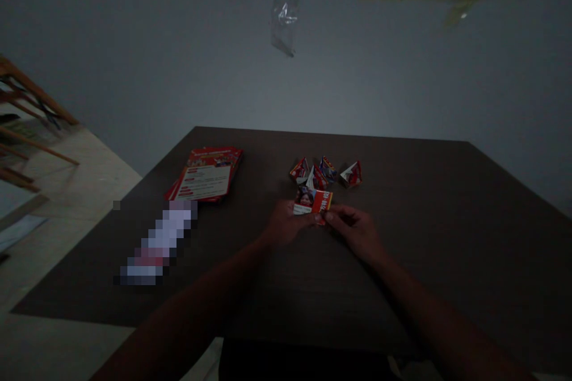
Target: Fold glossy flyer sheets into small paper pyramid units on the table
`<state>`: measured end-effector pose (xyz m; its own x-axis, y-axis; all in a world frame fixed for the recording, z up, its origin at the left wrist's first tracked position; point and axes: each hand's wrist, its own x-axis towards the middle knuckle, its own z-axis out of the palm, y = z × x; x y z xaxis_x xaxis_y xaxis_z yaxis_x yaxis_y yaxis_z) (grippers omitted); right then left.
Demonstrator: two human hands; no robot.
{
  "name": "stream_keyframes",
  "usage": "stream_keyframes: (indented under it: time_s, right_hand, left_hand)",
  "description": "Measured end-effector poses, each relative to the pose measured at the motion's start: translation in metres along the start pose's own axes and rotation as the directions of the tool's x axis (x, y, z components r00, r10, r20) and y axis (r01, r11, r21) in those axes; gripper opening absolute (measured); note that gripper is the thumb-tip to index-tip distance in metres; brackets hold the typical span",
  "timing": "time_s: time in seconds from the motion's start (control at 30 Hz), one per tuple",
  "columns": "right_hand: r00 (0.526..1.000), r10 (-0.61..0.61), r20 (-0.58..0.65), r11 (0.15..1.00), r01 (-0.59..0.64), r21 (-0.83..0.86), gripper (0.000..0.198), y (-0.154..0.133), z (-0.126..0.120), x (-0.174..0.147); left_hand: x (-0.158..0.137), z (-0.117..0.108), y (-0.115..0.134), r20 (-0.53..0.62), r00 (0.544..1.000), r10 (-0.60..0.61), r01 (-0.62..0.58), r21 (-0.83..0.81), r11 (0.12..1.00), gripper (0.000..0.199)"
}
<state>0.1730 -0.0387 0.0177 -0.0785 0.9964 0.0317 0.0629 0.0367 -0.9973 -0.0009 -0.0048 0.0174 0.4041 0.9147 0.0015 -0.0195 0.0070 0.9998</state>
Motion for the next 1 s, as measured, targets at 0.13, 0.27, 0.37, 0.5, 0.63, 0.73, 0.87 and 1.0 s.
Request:
stream_keyframes:
  time_s: [0.13, 0.27, 0.37, 0.5, 0.63, 0.73, 0.87, 1.0]
  right_hand:
    - [0.998, -0.031, -0.045, 0.997, 0.027, -0.077, 0.030, -0.003, 0.002, -0.002]
    - [0.999, -0.023, -0.043, 0.999, 0.021, -0.043, 0.031, 0.000, 0.002, -0.001]
    - [0.998, 0.001, -0.071, 1.000, 0.000, 0.018, 0.029, 0.003, 0.001, 0.001]
    - [0.987, 0.013, -0.162, 0.985, 0.015, 0.171, 0.022, 0.008, -0.004, 0.005]
    - [0.985, 0.017, -0.173, 0.982, 0.016, 0.190, 0.019, 0.008, -0.008, 0.005]
    - [0.985, 0.031, -0.168, 0.986, -0.003, 0.165, 0.020, 0.005, -0.009, 0.005]
    - [0.988, 0.043, -0.151, 0.995, -0.028, 0.095, 0.021, 0.003, -0.009, 0.004]
    - [0.991, 0.062, -0.117, 0.996, -0.054, 0.064, 0.023, 0.005, -0.009, 0.005]
  left_hand:
    - [0.000, 0.003, -0.002, 0.054, 0.996, -0.070, 0.076, -0.115, 0.990, 0.028]
    - [0.002, 0.004, -0.002, 0.117, 0.989, -0.095, 0.113, -0.156, 0.981, 0.028]
    - [0.003, 0.003, -0.004, 0.136, 0.984, -0.113, 0.134, -0.160, 0.978, 0.028]
    - [0.002, 0.003, -0.004, 0.166, 0.973, -0.162, 0.184, -0.128, 0.975, 0.028]
    - [0.003, 0.002, -0.003, 0.176, 0.967, -0.184, 0.204, -0.102, 0.974, 0.026]
    - [0.005, 0.000, -0.004, 0.131, 0.974, -0.187, 0.202, -0.117, 0.972, 0.024]
    - [0.007, -0.004, -0.008, 0.053, 0.984, -0.173, 0.179, -0.171, 0.969, 0.026]
    - [0.009, -0.006, -0.011, -0.042, 0.990, -0.134, 0.122, -0.221, 0.968, 0.030]
